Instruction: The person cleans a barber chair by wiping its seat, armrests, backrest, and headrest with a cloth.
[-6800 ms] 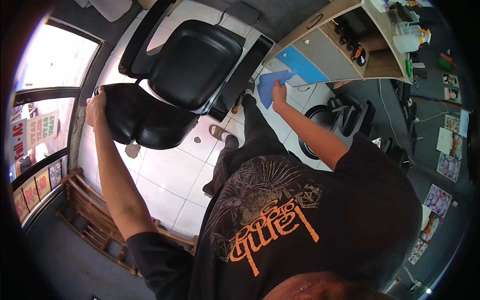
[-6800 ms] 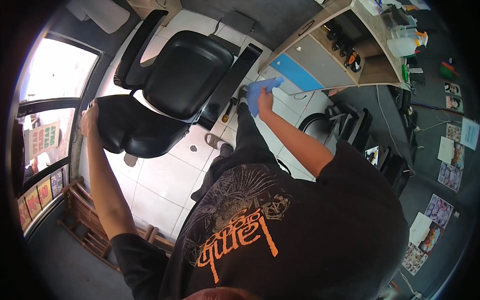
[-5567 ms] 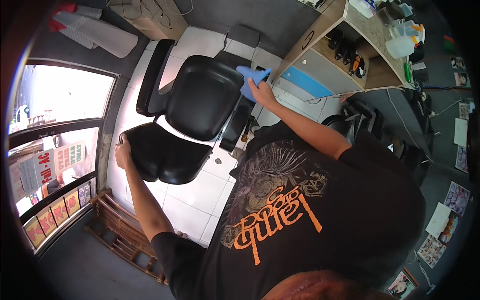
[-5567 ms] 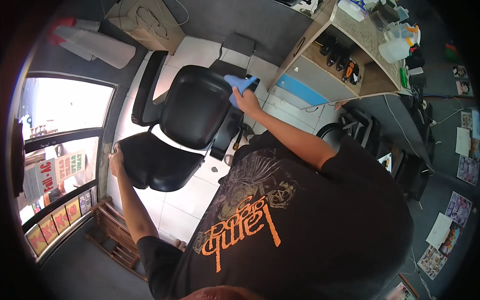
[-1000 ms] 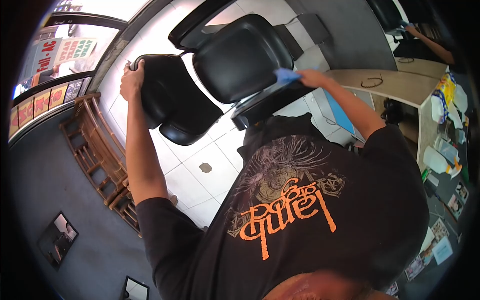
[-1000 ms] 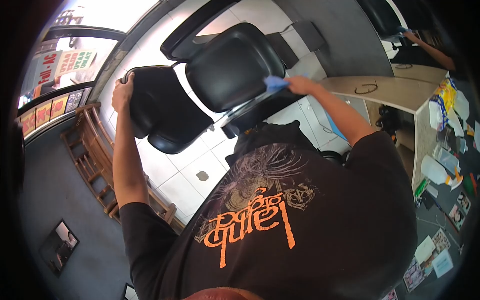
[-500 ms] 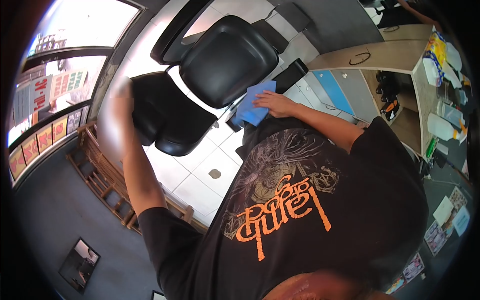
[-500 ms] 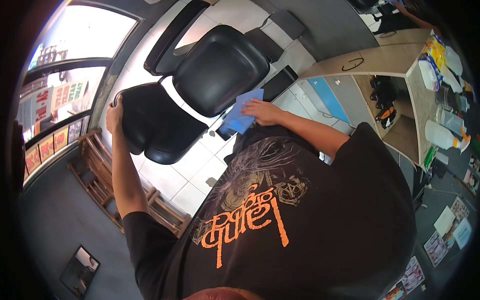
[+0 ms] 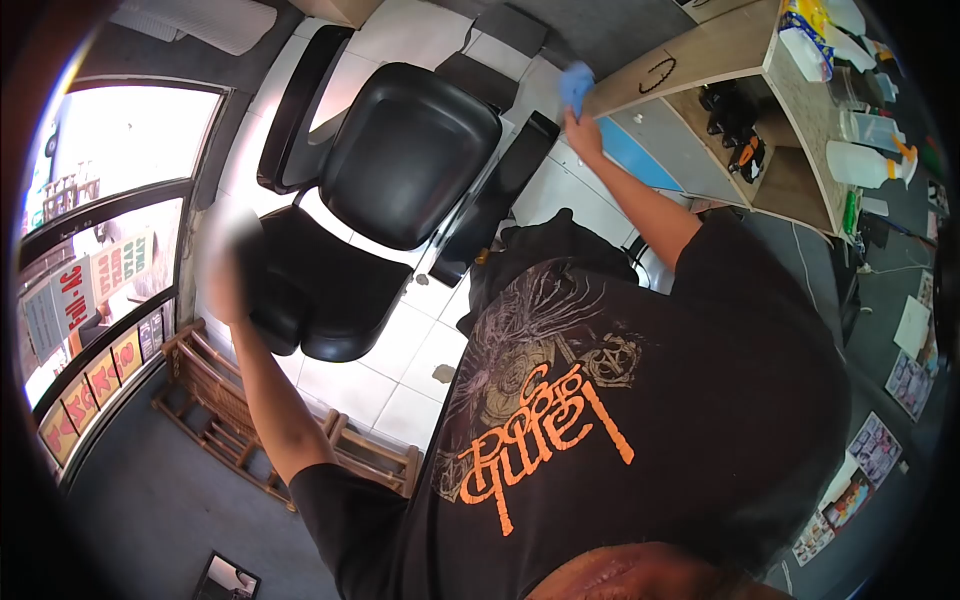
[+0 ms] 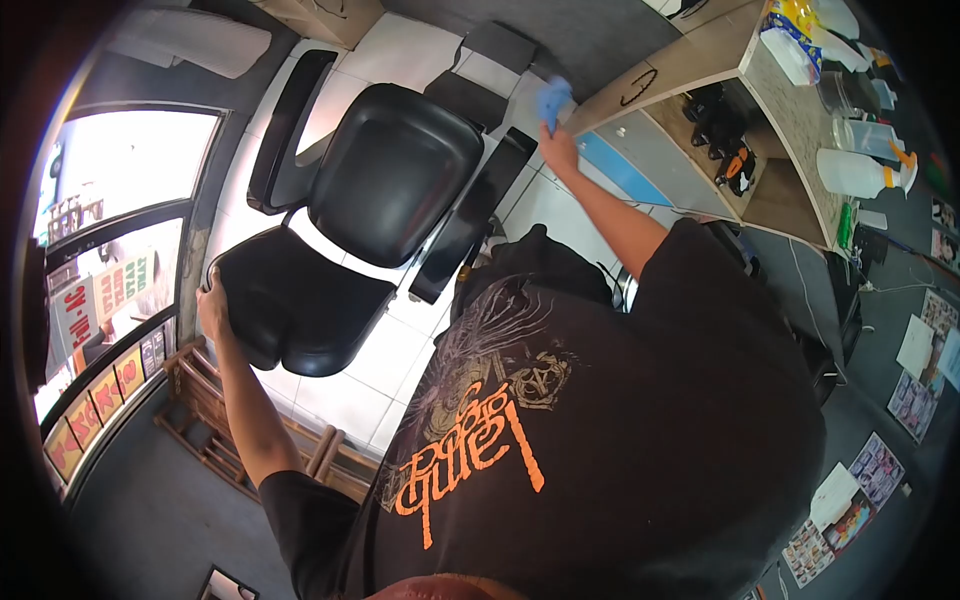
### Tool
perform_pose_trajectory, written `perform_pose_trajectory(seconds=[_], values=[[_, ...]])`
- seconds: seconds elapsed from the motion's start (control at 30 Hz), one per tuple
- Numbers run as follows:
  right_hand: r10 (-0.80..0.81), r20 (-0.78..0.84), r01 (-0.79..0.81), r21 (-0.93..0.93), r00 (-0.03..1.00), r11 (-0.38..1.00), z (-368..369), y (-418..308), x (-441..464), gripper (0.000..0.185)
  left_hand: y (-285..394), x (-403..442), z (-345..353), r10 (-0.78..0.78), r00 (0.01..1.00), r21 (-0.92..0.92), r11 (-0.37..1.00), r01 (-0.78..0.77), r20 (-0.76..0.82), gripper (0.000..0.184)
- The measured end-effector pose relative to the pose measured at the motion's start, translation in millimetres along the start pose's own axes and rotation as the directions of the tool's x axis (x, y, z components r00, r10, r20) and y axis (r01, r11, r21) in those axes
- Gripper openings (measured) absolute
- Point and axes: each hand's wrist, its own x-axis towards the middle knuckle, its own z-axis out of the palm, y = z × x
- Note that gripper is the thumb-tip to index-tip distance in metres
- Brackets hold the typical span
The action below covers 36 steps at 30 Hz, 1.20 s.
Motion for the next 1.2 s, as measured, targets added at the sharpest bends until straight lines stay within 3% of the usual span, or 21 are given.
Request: perform_pose_trajectory(seconds=[0.03,0.1,0.2,0.27,0.3,0.37,0.47,0.57,0.67,0.73,0.8,0.87,0.9,0.93,1.0,1.03,1.07,1.13,1.17,1.2], values=[[0.041,-0.035,-0.041,0.023,0.999,0.999,13,-11,-3,0.041,1,0,0,-0.003,1.0,-0.001,1.0,0.003,0.004,0.089],[-0.366,-0.139,0.361,-0.058,0.92,0.931,62,1,-13,0.042,1,-1,-2,0.004,1.0,0.001,1.0,-0.004,0.006,0.089],[-0.66,-0.254,0.513,-0.458,0.707,0.726,75,-24,-52,0.043,-2,2,1,0.009,1.0,-0.002,1.0,-0.009,-0.005,0.089],[-0.671,0.079,0.661,-0.289,0.737,0.692,67,-44,-80,0.042,-3,2,2,0.016,1.0,-0.008,1.0,-0.016,-0.007,0.088],[-0.667,0.247,0.71,-0.184,0.703,0.68,66,-52,-96,0.042,-2,0,0,0.02,1.0,-0.009,1.0,-0.02,-0.002,0.088],[-0.679,0.634,0.911,-0.103,0.37,0.4,80,-62,-127,0.045,-1,0,0,0.026,1.0,-0.015,1.0,-0.026,-0.015,0.087],[-0.737,0.667,0.954,0.143,0.105,0.264,128,-64,-166,0.039,-2,2,2,0.014,0.999,-0.019,1.0,-0.015,-0.033,0.086],[-0.701,0.712,0.89,0.296,0.036,0.346,138,-74,-163,0.039,1,-3,-3,-0.015,1.0,-0.022,1.0,0.015,-0.008,0.087],[-0.708,0.704,0.922,0.302,-0.045,0.242,101,-61,-114,0.053,4,-9,-8,-0.003,1.0,-0.051,0.999,0.004,0.005,0.086],[-0.77,0.638,0.955,0.219,0.015,0.2,57,-40,-64,0.068,6,-9,-8,-0.012,1.0,-0.04,0.999,0.012,-0.002,0.086],[-0.78,0.591,0.956,0.053,0.204,0.289,7,-24,-22,0.073,5,-8,-6,-0.018,1.0,-0.037,0.999,0.018,0.0,0.087],[-0.782,0.476,0.906,-0.086,0.403,0.415,-18,-6,10,0.061,4,-8,-7,-0.012,1.0,-0.036,0.999,0.012,0.008,0.087],[-0.594,0.423,0.695,-0.134,0.684,0.706,-12,16,34,0.051,4,-7,-6,-0.013,1.0,-0.033,0.999,0.013,0.004,0.087],[-0.318,0.357,0.393,-0.16,0.878,0.905,1,39,56,0.043,3,-6,-5,-0.012,1.0,-0.03,0.999,0.012,0.001,0.087],[0.01,0.344,-0.029,0.051,0.939,0.998,6,58,84,0.047,4,-4,-3,-0.01,1.0,-0.027,1.0,0.01,-0.003,0.087],[0.174,0.365,-0.244,0.157,0.915,0.957,12,65,88,0.052,4,-4,-3,-0.009,1.0,-0.026,1.0,0.009,-0.002,0.087],[0.18,0.295,-0.297,0.424,0.938,0.856,30,74,81,0.052,3,-3,-3,-0.009,1.0,-0.025,1.0,0.009,-0.003,0.087],[0.239,0.367,-0.438,0.734,0.899,0.519,54,72,59,0.052,4,-2,-3,-0.012,1.0,-0.022,1.0,0.012,-0.015,0.086],[0.257,0.413,-0.478,0.825,0.874,0.301,62,72,45,0.052,3,-3,-2,-0.014,1.0,-0.018,1.0,0.013,-0.017,0.086],[0.201,0.444,-0.479,0.857,0.873,0.187,67,75,38,0.052,3,-3,-2,-0.008,1.0,-0.019,1.0,0.008,-0.016,0.086]])
